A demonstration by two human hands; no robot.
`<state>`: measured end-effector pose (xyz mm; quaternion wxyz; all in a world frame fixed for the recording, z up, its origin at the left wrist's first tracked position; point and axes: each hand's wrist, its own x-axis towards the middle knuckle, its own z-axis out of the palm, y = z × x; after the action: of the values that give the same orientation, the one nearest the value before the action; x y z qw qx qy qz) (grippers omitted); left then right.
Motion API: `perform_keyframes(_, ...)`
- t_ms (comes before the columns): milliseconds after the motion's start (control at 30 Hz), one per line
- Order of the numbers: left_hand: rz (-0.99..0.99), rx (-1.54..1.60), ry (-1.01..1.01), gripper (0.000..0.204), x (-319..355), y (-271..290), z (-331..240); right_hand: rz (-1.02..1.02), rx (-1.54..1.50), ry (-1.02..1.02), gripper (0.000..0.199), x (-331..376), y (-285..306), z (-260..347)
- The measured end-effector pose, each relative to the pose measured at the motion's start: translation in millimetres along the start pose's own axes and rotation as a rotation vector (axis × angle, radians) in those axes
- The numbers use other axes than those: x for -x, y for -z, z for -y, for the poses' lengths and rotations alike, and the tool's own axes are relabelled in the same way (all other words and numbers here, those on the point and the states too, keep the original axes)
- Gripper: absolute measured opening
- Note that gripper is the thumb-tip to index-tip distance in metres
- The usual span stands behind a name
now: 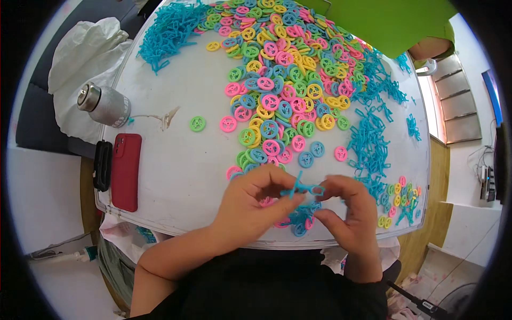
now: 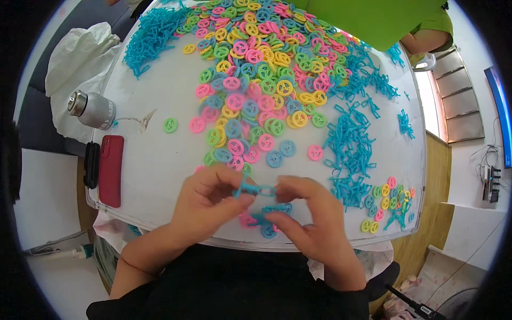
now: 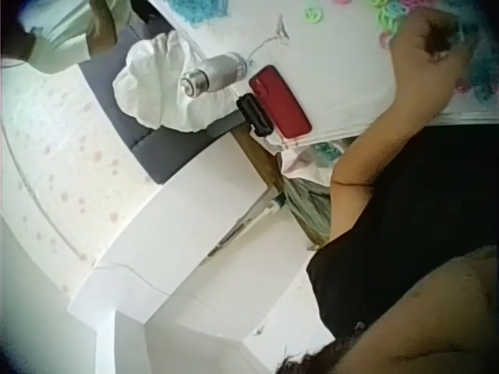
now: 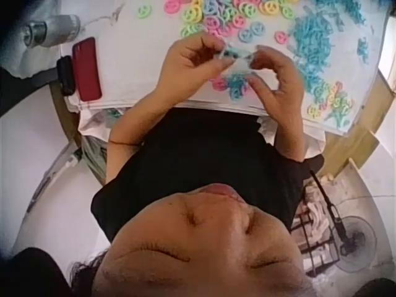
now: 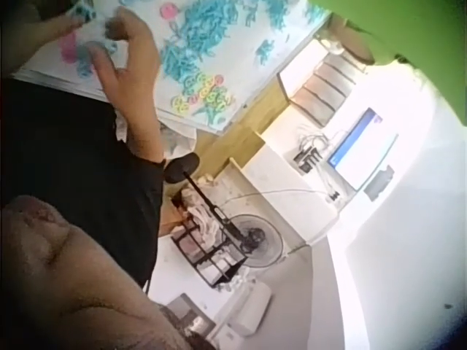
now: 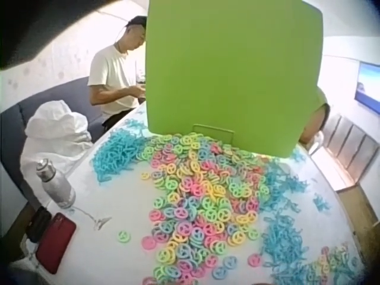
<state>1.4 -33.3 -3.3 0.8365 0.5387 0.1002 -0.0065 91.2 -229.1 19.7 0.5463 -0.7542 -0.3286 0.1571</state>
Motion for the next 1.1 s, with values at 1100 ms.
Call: perform_keyframes(1100, -0.045, -0.914, -0.460, 0.018, -27.8, 14.0, -45.3, 0.166, 0.726, 0.238, 0.035, -70.6, 27.4, -30.4)
